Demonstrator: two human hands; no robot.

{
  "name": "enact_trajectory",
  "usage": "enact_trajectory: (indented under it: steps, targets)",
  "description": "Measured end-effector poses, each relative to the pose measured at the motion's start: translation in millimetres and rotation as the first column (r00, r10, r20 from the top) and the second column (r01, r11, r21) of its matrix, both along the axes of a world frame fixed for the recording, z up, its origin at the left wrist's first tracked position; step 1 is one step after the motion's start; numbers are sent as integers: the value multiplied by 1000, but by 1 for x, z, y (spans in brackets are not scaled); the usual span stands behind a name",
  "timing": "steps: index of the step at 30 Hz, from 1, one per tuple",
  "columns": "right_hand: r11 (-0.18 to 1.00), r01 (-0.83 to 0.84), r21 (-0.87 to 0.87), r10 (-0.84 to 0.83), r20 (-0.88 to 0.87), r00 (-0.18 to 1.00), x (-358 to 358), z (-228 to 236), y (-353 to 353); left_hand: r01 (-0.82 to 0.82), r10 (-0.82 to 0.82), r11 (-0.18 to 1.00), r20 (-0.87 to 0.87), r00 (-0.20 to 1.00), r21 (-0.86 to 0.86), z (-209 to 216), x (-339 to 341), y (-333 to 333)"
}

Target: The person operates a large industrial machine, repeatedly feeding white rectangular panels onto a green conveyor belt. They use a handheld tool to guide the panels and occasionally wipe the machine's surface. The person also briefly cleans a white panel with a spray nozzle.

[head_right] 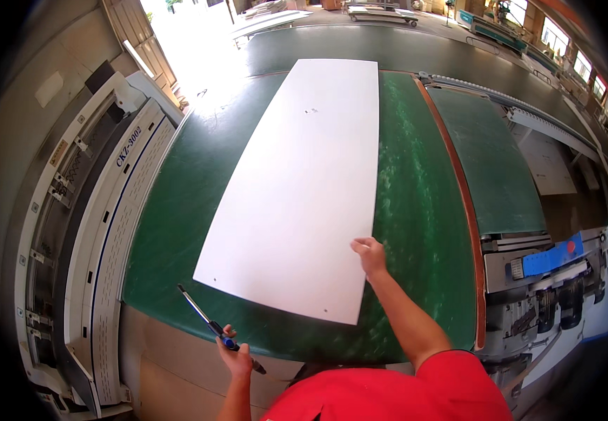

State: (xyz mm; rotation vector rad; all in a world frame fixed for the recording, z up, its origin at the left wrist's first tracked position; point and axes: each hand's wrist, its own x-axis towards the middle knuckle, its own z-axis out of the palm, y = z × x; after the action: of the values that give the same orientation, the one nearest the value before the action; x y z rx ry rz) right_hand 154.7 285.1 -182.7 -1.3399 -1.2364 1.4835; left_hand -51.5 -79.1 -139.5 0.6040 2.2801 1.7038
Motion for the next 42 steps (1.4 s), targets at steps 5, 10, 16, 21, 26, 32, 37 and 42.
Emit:
enact_trajectory:
  steps: [5, 10, 16, 21, 26, 32, 37, 42]
  targets:
    - [922, -374, -96, 364, -109, 925, -95, 3, -87, 272, -271, 962, 45, 962, -16, 8, 17, 7]
    - [558, -738, -379, 429, -630, 647, -58, 38, -201, 503, -506, 862, 54, 861, 59, 21, 15, 5]
    - [848, -521, -100, 458, -357, 814, 43, 82, -237, 755, -773, 634, 115, 624, 170, 16, 40, 31]
    - [918, -337, 209, 362, -92, 928, 107, 118, -339, 824, -884, 341, 454, 116, 453, 67, 136, 42]
    - [810, 229, 539, -270, -5, 963, 155, 100, -470, 804, -801, -186, 387, -456, 564, 39, 242, 12]
    - [452, 747, 488, -824, -94, 559, 201, 114, -693, 509, -289, -650, 436, -852, 565, 101, 379, -192]
    - [67, 881, 468, -983, -119, 138, 216, 89, -825, 259, -91, -885, 401, -912, 386, 95, 444, -335]
    - [-519, 854, -12, -802, -339, -492, 266, 81, -986, -3, 82, -980, 389, -918, 200, 85, 489, -422]
